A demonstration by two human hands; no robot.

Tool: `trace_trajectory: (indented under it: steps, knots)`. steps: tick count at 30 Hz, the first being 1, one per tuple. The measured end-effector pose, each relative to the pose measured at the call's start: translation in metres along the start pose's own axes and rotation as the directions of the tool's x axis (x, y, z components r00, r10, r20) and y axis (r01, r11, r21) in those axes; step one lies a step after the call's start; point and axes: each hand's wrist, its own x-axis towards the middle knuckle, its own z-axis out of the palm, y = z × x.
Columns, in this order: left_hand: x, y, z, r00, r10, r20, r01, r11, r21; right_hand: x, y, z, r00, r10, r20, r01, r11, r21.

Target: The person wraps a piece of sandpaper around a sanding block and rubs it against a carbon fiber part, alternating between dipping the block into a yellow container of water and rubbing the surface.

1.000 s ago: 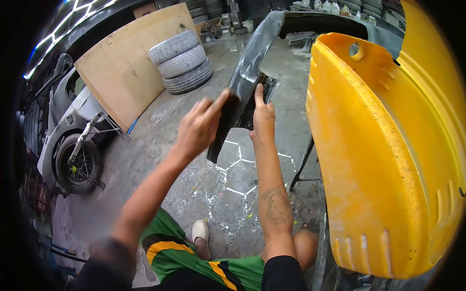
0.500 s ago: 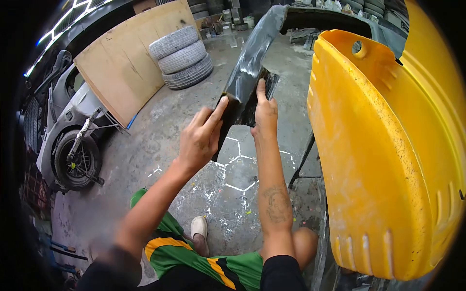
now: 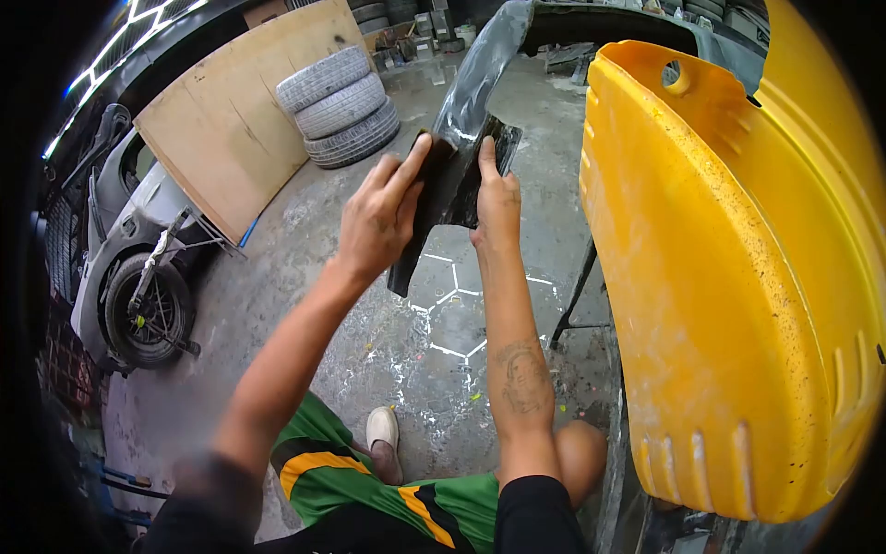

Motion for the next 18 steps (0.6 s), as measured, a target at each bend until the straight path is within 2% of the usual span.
trace_trajectory:
  steps: [1, 3, 6, 8, 11, 13, 14, 15, 17, 18]
  knots:
    - [-0.001, 0.004, -0.001, 1.000, -0.015, -0.019, 0.015, 1.000, -0.021, -0.004, -0.009, 0.002, 0.998, 0.020, -0.054, -0.024, 0.998, -0.066]
    - [-0.030, 0.010, -0.001, 1.000, 0.026, -0.004, -0.026, 0.999, -0.018, 0.012, 0.002, 0.000, 0.999, -0.035, 0.011, 0.035, 0.999, -0.001]
    - [-0.004, -0.007, 0.000, 0.997, 0.079, 0.005, -0.079, 0.997, -0.007, 0.044, 0.035, -0.009, 0.996, -0.071, 0.053, 0.068, 0.996, 0.056]
    - [0.016, -0.007, 0.001, 0.999, 0.014, -0.046, -0.014, 1.000, -0.007, 0.016, 0.012, -0.003, 0.998, -0.057, 0.031, 0.056, 0.998, 0.030]
    - [-0.026, 0.010, -0.002, 0.999, -0.033, 0.006, 0.033, 0.999, -0.029, 0.023, 0.016, -0.005, 1.000, -0.012, 0.019, 0.012, 1.000, 0.013]
    - [-0.029, 0.008, -0.005, 1.000, -0.015, 0.020, 0.015, 1.000, -0.018, 0.025, 0.016, 0.003, 0.994, -0.104, 0.033, 0.102, 0.992, 0.068]
    - [-0.022, -0.001, -0.003, 1.000, 0.012, 0.020, -0.011, 1.000, -0.020, 0.022, 0.015, -0.006, 0.999, -0.046, -0.009, 0.045, 0.998, -0.034]
    - [-0.008, -0.009, -0.006, 0.999, 0.038, 0.014, -0.038, 0.999, -0.013, 0.012, 0.005, -0.001, 0.999, -0.044, 0.000, 0.044, 0.998, -0.040]
    - [0.001, -0.006, -0.006, 1.000, -0.024, 0.010, 0.024, 1.000, 0.012, 0.001, -0.002, 0.002, 0.999, 0.014, 0.033, -0.014, 1.000, -0.011]
    - [-0.006, -0.001, -0.007, 0.999, -0.038, -0.009, 0.038, 0.999, -0.026, 0.013, 0.006, -0.003, 0.995, -0.005, 0.104, 0.002, 0.999, 0.033]
